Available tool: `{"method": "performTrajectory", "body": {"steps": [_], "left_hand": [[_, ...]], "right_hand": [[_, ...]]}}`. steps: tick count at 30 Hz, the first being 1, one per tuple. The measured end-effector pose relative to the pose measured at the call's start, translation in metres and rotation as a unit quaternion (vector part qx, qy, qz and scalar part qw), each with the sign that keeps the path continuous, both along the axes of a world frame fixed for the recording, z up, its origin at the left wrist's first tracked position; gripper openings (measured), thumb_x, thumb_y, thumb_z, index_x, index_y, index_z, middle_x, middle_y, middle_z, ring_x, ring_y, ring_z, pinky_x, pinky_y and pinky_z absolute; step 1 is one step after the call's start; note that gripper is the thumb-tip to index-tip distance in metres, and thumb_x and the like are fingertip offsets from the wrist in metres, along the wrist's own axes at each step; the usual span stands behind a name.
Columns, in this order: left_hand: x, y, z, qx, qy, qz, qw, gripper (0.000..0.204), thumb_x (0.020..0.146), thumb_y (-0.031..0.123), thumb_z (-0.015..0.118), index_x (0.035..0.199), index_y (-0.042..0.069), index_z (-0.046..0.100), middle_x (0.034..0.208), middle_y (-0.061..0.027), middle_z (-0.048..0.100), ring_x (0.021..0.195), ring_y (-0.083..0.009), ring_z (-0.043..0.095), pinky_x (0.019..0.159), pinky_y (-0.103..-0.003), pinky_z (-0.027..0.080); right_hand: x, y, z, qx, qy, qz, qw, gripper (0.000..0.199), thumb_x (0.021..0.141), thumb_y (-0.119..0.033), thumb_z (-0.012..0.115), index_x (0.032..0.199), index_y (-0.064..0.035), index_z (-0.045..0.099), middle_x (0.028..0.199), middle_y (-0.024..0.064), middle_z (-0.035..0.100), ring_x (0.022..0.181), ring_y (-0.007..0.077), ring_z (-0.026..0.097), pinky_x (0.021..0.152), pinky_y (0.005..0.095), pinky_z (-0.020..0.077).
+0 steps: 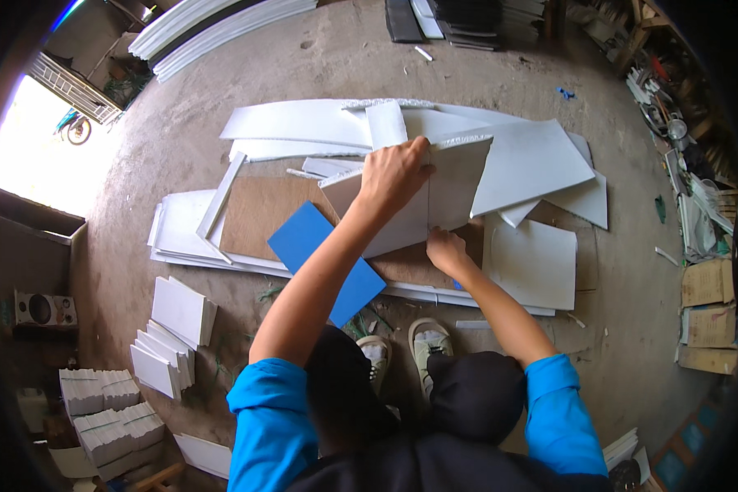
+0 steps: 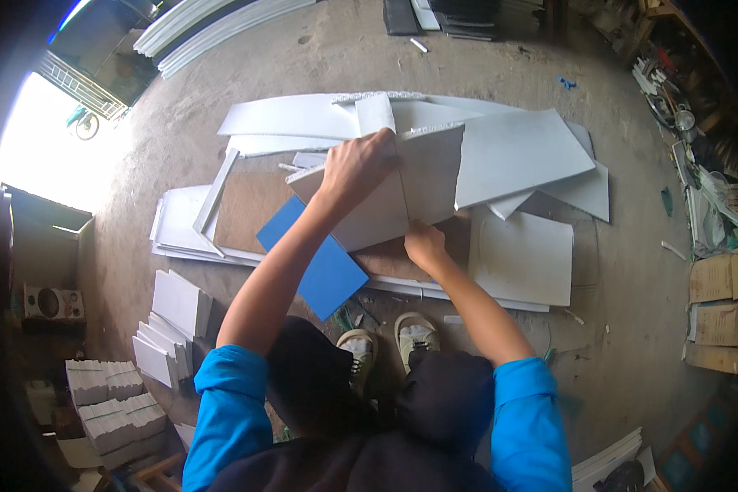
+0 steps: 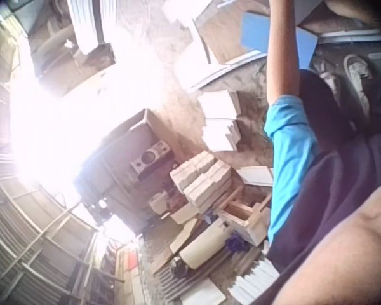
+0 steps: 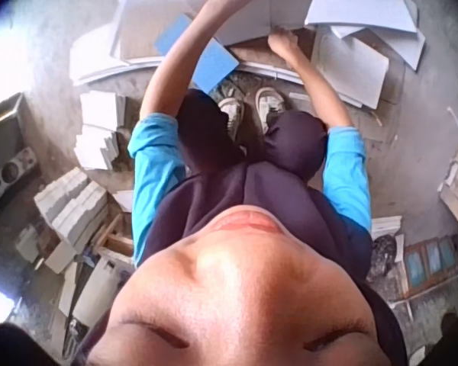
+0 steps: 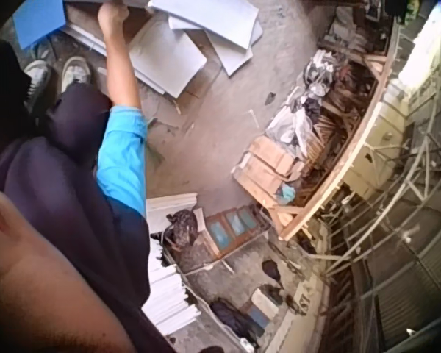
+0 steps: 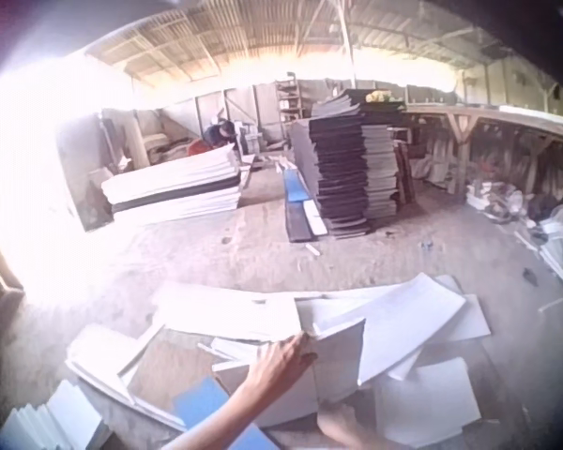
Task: The person uses a utility knife to cut a white foam sheet, using a blue rectangular template as a guide. They repeatedly align the template, score the foam, and snap off the cut pieces, stacking the finished white rectangles on the floor.
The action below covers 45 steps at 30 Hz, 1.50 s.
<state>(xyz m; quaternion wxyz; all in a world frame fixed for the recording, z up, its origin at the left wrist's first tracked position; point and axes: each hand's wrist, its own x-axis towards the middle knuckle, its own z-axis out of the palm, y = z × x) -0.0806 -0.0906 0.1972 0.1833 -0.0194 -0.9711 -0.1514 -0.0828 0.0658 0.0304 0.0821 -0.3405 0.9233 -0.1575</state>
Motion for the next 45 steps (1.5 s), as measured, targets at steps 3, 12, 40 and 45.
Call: {"method": "performTrajectory", "body": {"steps": [3,12,40,45], "left_hand": [[-0.001,0.004,0.001,0.000,-0.022,0.007,1.000,0.029,0.074,0.028,0.062,0.089,0.007,0.050,0.079,-0.0095,0.062,0.068,-0.0323,0.061,0.057,-0.043,0.047],[0.002,0.011,0.003,-0.014,-0.010,0.014,1.000,0.029,0.076,0.029,0.061,0.087,0.005,0.049,0.077,-0.0115,0.062,0.068,-0.0334,0.061,0.056,-0.043,0.047],[-0.006,0.014,-0.005,-0.053,0.009,0.051,0.997,0.032,0.074,0.031,0.064,0.083,0.004,0.050,0.077,-0.0124,0.063,0.070,-0.0309,0.062,0.058,-0.041,0.049],[0.004,-0.005,0.009,0.019,-0.020,0.147,0.989,0.043,0.072,0.033,0.068,0.106,0.015,0.050,0.075,-0.0125,0.064,0.073,-0.0312,0.063,0.061,-0.040,0.049]], "right_hand": [[0.001,0.004,-0.012,0.010,-0.057,-0.026,0.998,0.016,0.077,-0.009,0.045,0.083,0.0034,0.053,0.075,0.0210,0.061,0.071,0.0380,0.062,0.063,0.0477,0.0500],[0.009,0.012,-0.032,-0.017,-0.062,-0.048,0.997,0.018,0.079,-0.009,0.043,0.088,0.0041,0.051,0.077,0.0231,0.061,0.075,0.0398,0.061,0.067,0.0482,0.0491],[0.028,0.033,-0.068,0.014,-0.028,-0.065,0.997,0.027,0.088,-0.025,0.042,0.092,0.0006,0.049,0.065,0.0219,0.060,0.062,0.0384,0.061,0.055,0.0472,0.0497],[0.031,0.060,-0.050,0.046,-0.063,-0.048,0.996,0.031,0.089,-0.030,0.041,0.095,-0.0017,0.052,0.070,0.0228,0.061,0.067,0.0392,0.061,0.060,0.0478,0.0495]]}}
